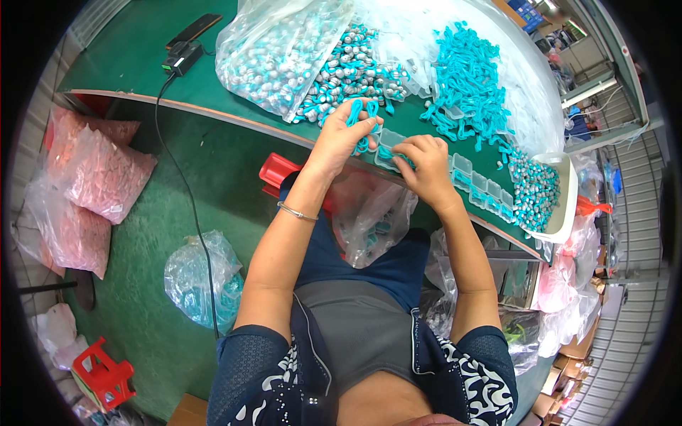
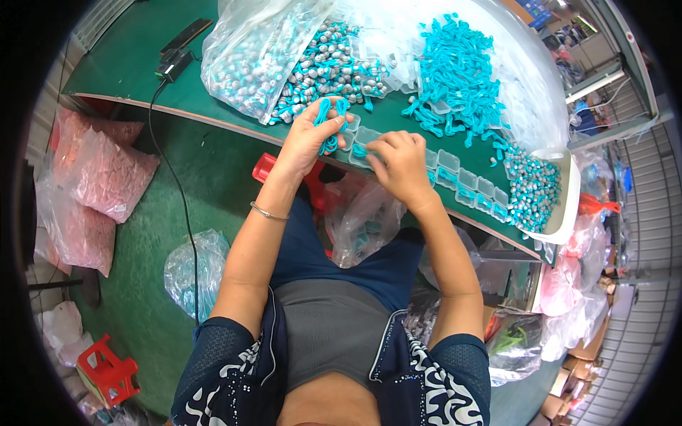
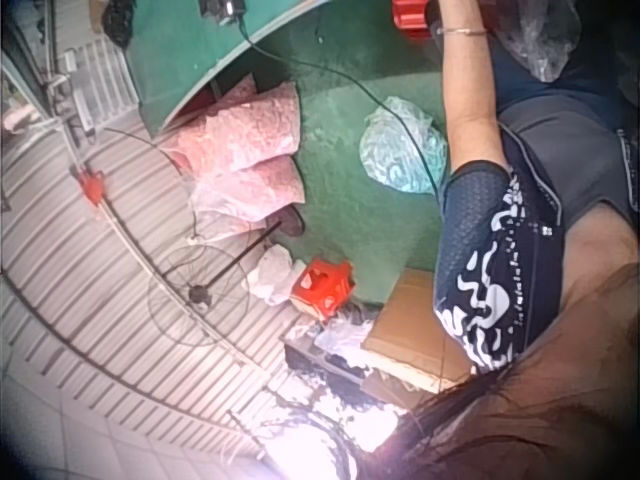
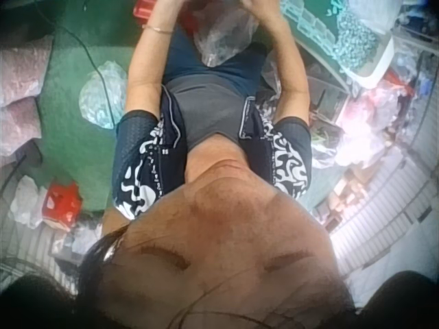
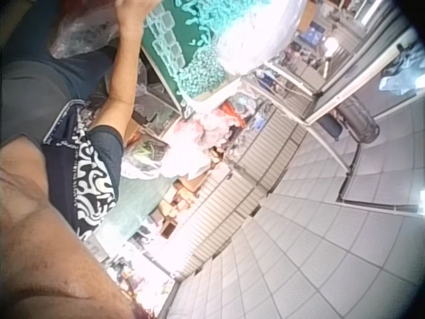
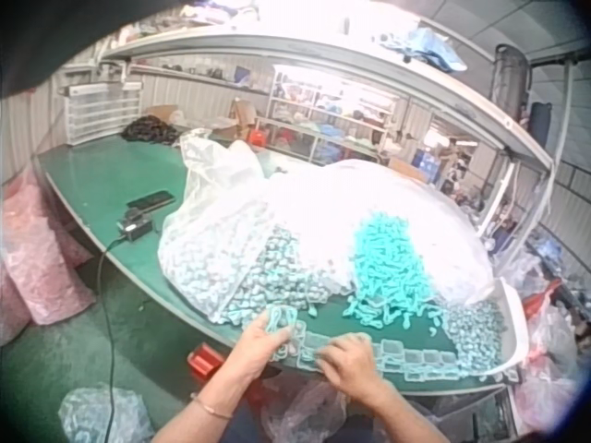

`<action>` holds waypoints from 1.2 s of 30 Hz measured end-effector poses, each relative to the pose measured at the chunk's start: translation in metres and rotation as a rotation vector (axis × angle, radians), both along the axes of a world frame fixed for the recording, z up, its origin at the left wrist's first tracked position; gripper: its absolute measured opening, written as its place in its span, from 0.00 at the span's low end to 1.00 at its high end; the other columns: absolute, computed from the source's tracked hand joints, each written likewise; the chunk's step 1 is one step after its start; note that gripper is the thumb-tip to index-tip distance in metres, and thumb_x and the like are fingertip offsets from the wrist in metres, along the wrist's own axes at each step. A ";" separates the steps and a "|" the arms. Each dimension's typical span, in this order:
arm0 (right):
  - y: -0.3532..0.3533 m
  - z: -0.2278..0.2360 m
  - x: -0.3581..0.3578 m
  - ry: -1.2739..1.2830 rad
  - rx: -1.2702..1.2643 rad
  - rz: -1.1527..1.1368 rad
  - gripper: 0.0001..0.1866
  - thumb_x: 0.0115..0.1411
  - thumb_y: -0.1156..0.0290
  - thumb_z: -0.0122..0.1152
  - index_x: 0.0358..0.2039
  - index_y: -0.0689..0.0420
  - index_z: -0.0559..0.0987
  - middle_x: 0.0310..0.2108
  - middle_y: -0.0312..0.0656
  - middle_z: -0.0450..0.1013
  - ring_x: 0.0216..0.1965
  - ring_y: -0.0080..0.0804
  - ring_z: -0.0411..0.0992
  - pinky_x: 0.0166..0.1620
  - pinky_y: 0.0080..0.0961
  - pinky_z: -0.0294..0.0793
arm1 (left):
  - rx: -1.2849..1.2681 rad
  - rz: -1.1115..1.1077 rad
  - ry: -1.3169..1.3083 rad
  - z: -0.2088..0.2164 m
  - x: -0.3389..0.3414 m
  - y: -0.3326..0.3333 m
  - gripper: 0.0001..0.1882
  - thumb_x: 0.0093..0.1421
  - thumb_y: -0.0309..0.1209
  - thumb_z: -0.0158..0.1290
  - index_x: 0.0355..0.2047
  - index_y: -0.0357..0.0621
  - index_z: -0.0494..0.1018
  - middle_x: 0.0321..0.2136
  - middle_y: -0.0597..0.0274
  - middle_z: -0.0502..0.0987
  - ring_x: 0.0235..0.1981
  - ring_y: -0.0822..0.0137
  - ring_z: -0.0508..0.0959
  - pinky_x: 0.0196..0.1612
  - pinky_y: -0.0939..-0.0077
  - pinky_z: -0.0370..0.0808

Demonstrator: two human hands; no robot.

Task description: Sorting and packing small teal toy pieces and clear plastic containers.

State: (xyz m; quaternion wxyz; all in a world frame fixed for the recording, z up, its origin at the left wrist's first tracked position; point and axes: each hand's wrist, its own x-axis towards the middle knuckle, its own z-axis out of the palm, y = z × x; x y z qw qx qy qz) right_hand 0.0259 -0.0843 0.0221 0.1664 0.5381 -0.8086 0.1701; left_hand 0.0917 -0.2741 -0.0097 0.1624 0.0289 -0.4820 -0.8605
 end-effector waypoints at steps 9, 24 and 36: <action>-0.030 0.028 -0.013 -0.567 -0.314 0.108 0.14 0.54 0.77 0.60 0.43 0.59 0.78 0.38 0.42 0.75 0.36 0.30 0.73 0.39 0.26 0.73 | -0.154 -0.179 -0.010 0.015 0.007 -0.003 0.24 0.60 0.27 0.54 0.57 0.39 0.65 0.36 0.60 0.76 0.23 0.76 0.75 0.27 0.84 0.71; -0.054 -0.015 -0.023 -0.633 -0.380 0.009 0.07 0.49 0.73 0.68 0.29 0.58 0.79 0.29 0.36 0.77 0.30 0.26 0.75 0.35 0.25 0.72 | -0.004 0.010 -0.028 0.018 0.021 -0.033 0.19 0.63 0.31 0.52 0.53 0.37 0.67 0.31 0.62 0.77 0.21 0.75 0.76 0.21 0.86 0.69; -0.058 -0.019 -0.008 -0.086 -0.179 -0.078 0.07 0.46 0.67 0.68 0.27 0.49 0.79 0.29 0.32 0.73 0.39 0.33 0.70 0.45 0.37 0.60 | 0.016 0.053 -0.032 0.012 0.023 -0.035 0.17 0.63 0.30 0.52 0.51 0.35 0.69 0.29 0.63 0.76 0.22 0.75 0.77 0.20 0.87 0.68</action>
